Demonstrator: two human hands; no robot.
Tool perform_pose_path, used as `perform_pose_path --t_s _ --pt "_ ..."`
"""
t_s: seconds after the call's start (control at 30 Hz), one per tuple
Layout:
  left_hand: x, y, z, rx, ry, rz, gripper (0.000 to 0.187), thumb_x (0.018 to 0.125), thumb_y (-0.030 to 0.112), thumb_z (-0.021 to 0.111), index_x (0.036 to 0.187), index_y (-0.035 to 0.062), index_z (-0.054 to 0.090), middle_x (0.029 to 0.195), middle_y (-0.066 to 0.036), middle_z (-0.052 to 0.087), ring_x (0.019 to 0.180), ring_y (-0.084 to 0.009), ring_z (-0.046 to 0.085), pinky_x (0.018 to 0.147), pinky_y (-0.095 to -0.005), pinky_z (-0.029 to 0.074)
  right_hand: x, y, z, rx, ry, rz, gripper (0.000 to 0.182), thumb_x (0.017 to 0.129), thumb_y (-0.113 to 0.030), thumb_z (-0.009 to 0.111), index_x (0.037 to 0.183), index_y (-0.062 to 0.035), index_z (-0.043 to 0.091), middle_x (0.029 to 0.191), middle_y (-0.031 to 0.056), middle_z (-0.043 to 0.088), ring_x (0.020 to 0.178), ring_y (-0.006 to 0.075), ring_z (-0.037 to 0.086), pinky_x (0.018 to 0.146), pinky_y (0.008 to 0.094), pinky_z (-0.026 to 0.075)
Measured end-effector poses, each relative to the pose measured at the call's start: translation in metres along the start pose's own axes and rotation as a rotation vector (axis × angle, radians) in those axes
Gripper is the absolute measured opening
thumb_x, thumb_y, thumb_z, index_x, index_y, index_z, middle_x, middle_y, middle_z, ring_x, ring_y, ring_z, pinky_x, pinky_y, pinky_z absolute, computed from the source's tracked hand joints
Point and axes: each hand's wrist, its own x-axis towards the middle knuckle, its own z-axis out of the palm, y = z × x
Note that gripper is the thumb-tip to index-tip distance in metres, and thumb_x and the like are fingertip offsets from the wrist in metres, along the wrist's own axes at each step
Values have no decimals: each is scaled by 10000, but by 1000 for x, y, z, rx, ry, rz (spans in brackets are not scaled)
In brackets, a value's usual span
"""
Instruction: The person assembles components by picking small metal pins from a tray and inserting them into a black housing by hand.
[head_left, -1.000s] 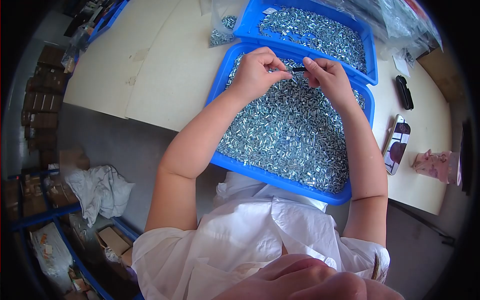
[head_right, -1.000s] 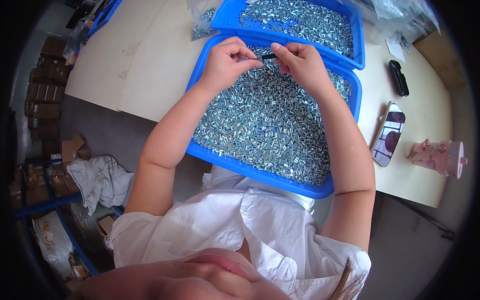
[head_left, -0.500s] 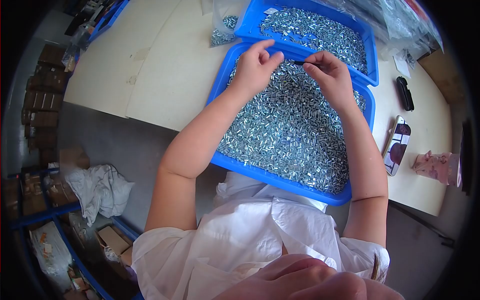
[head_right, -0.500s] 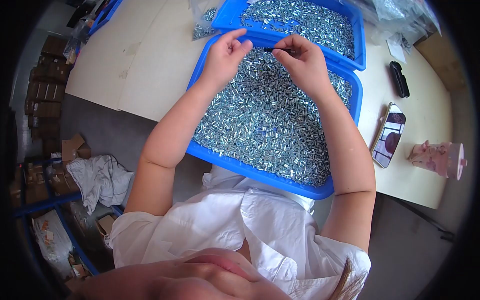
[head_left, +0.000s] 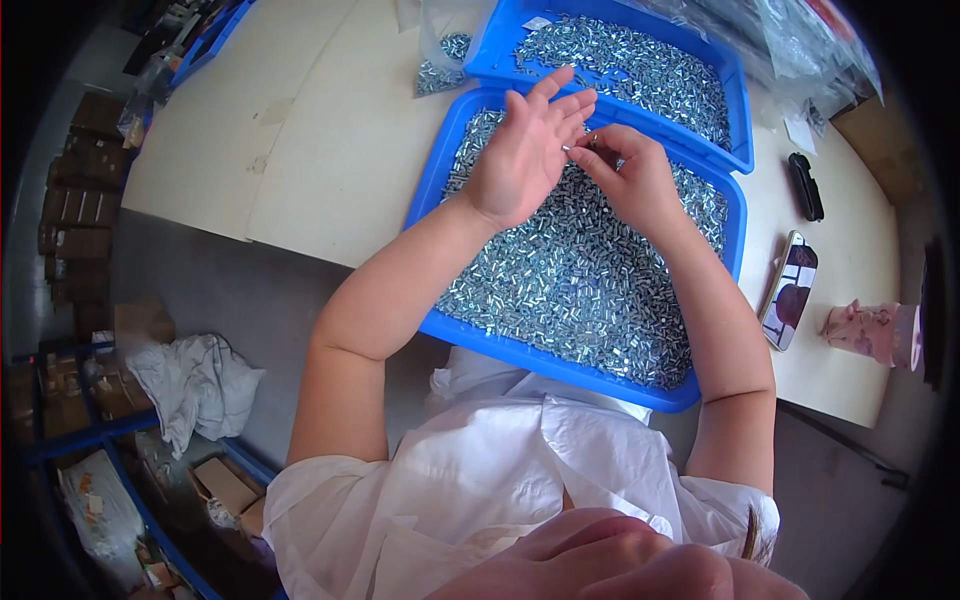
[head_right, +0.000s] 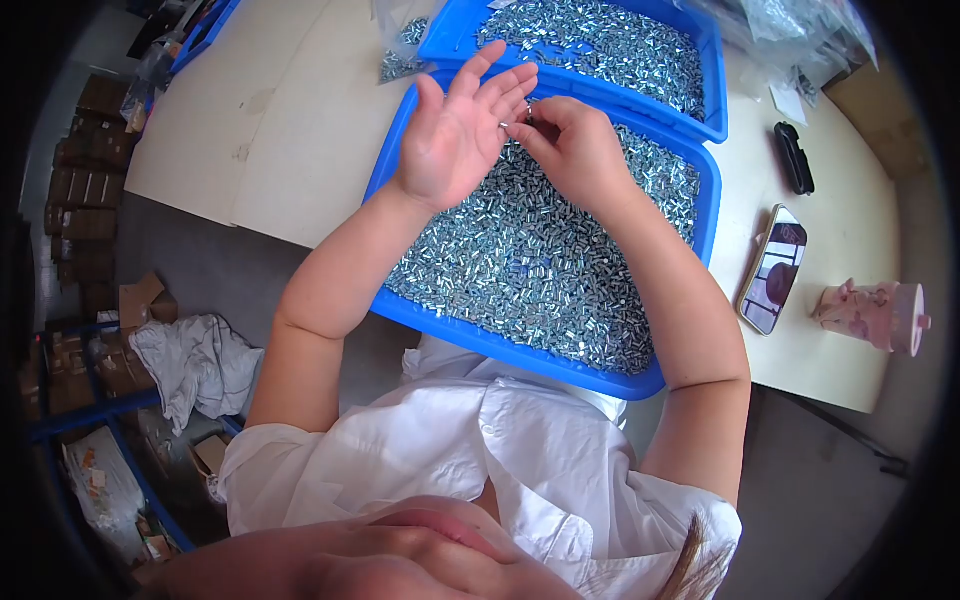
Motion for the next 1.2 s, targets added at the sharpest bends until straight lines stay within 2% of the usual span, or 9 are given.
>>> perform_pose_path --t_s 0.23,0.47,0.57,0.63,0.67,0.77,0.8,0.87,1.2 --pt "-2 -10 1 292 -88 123 895 760 706 348 1373 98 113 1391 -161 169 1313 -287 109 1053 -396 78 -4 -1 11 18 96 -64 103 751 -87 647 801 -6 609 679 44 571 577 92 511 550 229 426" --pt "-3 -6 3 147 -61 114 899 757 712 340 1374 102 107 1394 -153 159 1311 -288 99 1051 -397 70 -2 -2 11 67 133 -132 98 741 -60 649 818 -13 611 706 39 568 603 92 515 547 226 422" --pt "0 -11 -4 -34 31 75 717 830 574 416 1329 87 247 1318 -157 293 1230 -263 287 1022 -369 189 -1 1 8 -9 101 -183 100 742 -52 645 824 -12 605 698 44 549 599 114 525 541 239 426" --pt "1 -18 -16 607 178 -10 407 880 351 490 1166 62 465 1167 -128 444 1058 -196 452 920 -306 335 0 0 4 -60 124 -242 104 724 -62 648 807 -21 601 679 61 540 580 160 527 523 272 429" --pt "2 -14 -18 975 232 108 175 865 196 541 923 39 594 987 -66 541 879 -127 514 782 -257 406 0 -1 2 -110 143 -299 108 707 -73 651 790 -31 597 660 78 530 561 205 529 505 305 433" --pt "4 -2 -21 1123 193 110 210 827 221 596 817 14 629 837 -38 593 836 -131 528 747 -262 415 0 -6 -2 -179 170 -345 106 697 -74 654 783 -45 599 655 66 528 590 216 540 516 321 439" --pt "3 0 -19 1124 192 111 210 827 221 596 817 14 629 837 -38 593 836 -131 528 747 -262 415 0 -6 -3 -180 171 -346 106 697 -74 654 783 -45 599 655 66 528 590 216 540 516 321 439" --pt "2 3 -14 577 223 -148 187 818 217 615 798 32 632 759 5 581 705 -89 508 671 -227 397 1 -5 -4 -271 213 -452 123 678 -75 667 778 -55 599 666 61 536 609 225 545 525 325 445" --pt "3 8 -28 212 112 -403 121 817 158 609 853 42 612 728 7 567 652 -69 482 585 -199 384 1 -9 -14 -204 215 -569 149 676 -38 667 815 -44 615 695 67 554 640 228 559 551 306 456"
